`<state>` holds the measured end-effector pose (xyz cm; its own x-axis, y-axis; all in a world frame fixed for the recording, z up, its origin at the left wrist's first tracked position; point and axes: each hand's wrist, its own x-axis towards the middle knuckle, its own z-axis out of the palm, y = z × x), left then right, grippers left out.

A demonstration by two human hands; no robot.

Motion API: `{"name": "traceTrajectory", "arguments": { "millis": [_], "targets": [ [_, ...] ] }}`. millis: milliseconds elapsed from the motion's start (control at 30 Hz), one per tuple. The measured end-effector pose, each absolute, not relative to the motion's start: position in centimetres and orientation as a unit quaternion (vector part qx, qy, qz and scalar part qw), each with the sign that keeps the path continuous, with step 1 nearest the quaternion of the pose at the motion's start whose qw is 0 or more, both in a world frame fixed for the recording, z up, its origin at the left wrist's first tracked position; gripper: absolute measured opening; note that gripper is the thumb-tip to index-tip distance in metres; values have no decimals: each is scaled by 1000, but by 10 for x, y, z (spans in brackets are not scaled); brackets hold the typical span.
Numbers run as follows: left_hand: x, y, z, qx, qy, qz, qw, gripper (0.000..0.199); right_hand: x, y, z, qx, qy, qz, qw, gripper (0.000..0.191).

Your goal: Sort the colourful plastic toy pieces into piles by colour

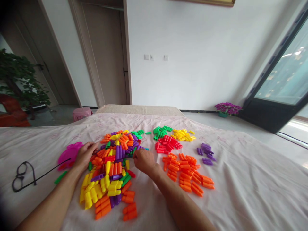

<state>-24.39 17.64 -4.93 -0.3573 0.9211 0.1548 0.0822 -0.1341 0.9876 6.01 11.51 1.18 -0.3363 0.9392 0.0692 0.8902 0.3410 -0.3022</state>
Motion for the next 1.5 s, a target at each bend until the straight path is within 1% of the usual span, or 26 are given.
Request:
{"name": "traceTrajectory", "arguments": {
  "millis": [67, 200, 233, 433, 533, 700, 867, 967, 1100, 1167, 1233, 1300, 1367, 1467, 1500],
  "targets": [
    [-244, 176, -49, 447, 560, 604, 348, 37, 59, 115, 11, -543, -823, 124, 116, 24],
    [-242, 175, -46, 440, 569, 604, 344, 40, 46, 110, 6, -507, -834, 168, 135, 42],
    [-241, 175, -46, 440, 570, 604, 342, 40, 43, 109, 6, -511, -831, 174, 136, 44],
    [-240, 176, -46, 438, 569, 608, 339, 39, 35, 103, 5, -529, -820, 156, 152, 38],
    [-241, 176, -46, 439, 565, 608, 343, 38, 38, 105, 4, -518, -824, 171, 155, 35],
    [-242, 175, -46, 433, 561, 611, 353, 37, 55, 113, 9, -509, -827, 162, 174, 35],
    [-242, 173, -46, 441, 558, 606, 356, 38, 90, 134, 21, -514, -807, 184, 226, 32],
    [-242, 173, -46, 446, 550, 609, 357, 37, 117, 155, 22, -576, -747, 164, 287, 31],
    [-242, 172, -44, 443, 551, 609, 360, 35, 144, 178, 17, -638, -638, 142, 407, 45],
    [-242, 172, -44, 439, 551, 609, 363, 35, 149, 182, 16, -641, -610, 155, 439, 49],
    [-242, 172, -44, 438, 550, 610, 365, 34, 147, 180, 15, -632, -624, 171, 426, 43],
    [-242, 173, -46, 437, 548, 611, 366, 34, 138, 173, 14, -611, -672, 184, 377, 34],
    [-243, 173, -47, 440, 546, 612, 367, 35, 124, 164, 14, -581, -727, 179, 320, 31],
    [-243, 173, -46, 446, 546, 609, 363, 35, 103, 150, 12, -547, -790, 125, 248, 51],
    [-243, 173, -46, 447, 547, 609, 361, 35, 99, 146, 12, -541, -803, 111, 226, 54]
  ]
}}
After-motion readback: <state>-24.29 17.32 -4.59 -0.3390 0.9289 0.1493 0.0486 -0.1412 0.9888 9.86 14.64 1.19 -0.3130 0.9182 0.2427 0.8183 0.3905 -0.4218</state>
